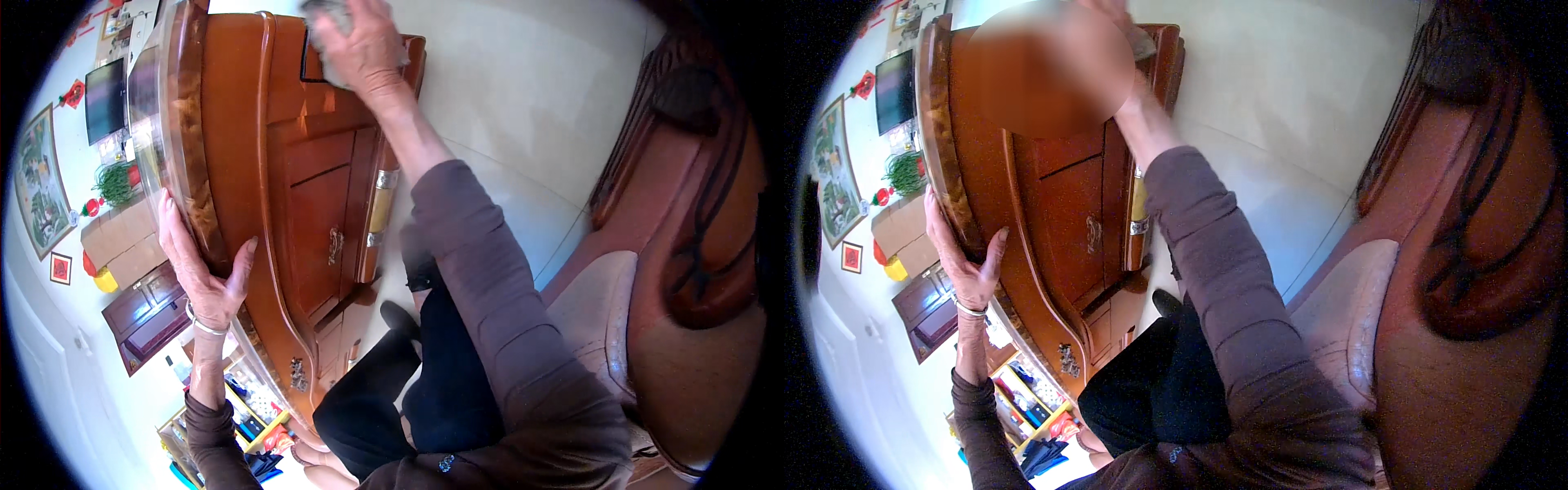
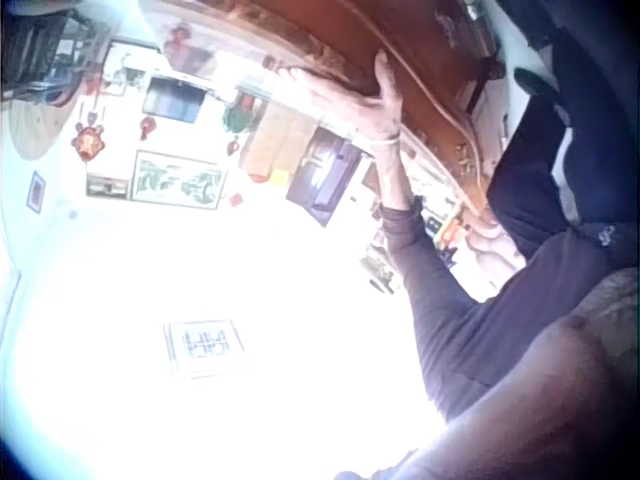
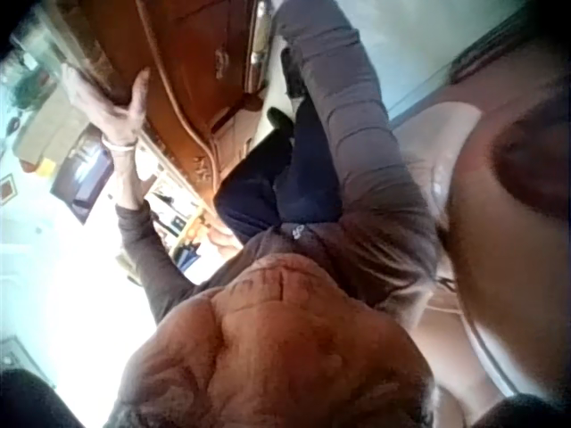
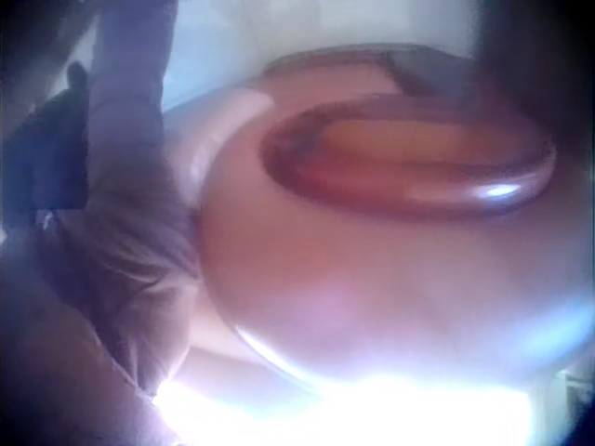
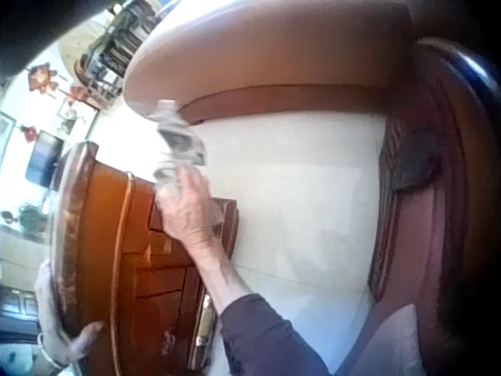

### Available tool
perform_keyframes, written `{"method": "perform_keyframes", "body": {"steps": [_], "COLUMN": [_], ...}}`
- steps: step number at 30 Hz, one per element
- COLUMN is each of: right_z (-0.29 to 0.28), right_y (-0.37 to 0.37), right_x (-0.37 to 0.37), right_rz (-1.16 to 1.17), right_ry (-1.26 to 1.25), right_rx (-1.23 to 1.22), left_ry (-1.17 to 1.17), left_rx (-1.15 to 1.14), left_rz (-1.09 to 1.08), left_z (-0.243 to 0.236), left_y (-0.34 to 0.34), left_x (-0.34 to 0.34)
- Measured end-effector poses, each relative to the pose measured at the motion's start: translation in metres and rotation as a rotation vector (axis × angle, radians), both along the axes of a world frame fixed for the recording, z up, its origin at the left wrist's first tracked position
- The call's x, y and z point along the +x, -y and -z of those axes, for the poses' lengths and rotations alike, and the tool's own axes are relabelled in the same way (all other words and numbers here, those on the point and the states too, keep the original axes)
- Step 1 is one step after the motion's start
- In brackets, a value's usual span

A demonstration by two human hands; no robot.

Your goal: The person wipes the top and sides of a wooden coffee table and then a wooden cabinet with a cloth.

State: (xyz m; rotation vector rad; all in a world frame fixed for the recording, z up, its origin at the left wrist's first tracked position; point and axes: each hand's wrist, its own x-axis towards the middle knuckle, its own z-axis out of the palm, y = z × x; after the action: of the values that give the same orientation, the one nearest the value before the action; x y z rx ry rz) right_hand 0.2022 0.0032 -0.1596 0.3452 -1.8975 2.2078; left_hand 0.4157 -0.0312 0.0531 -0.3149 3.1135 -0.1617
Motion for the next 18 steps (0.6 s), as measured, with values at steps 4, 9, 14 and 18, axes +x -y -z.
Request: {"method": "perform_keyframes", "body": {"steps": [4,9,14,18], "right_z": [0.058,0.104,0.1,0.123], "right_y": [-0.023,-0.02,-0.018,-0.019], "right_x": [0.001,0.017,0.04,0.083], "right_rz": [-0.078,0.001,0.236,0.104], "right_ry": [0.175,0.21,-0.258,0.182], "right_rx": [0.266,0.406,0.607,0.387], "left_ry": [0.013,0.012,-0.006,0.002], "left_rx": [-0.053,-0.025,-0.026,-0.042], "left_rz": [0.009,0.012,0.009,0.024], "left_z": [-0.003,-0.003,0.0,0.004], "left_y": [-0.004,-0.007,-0.007,-0.009], "left_x": [-0.002,-0.005,-0.005,-0.013]}}
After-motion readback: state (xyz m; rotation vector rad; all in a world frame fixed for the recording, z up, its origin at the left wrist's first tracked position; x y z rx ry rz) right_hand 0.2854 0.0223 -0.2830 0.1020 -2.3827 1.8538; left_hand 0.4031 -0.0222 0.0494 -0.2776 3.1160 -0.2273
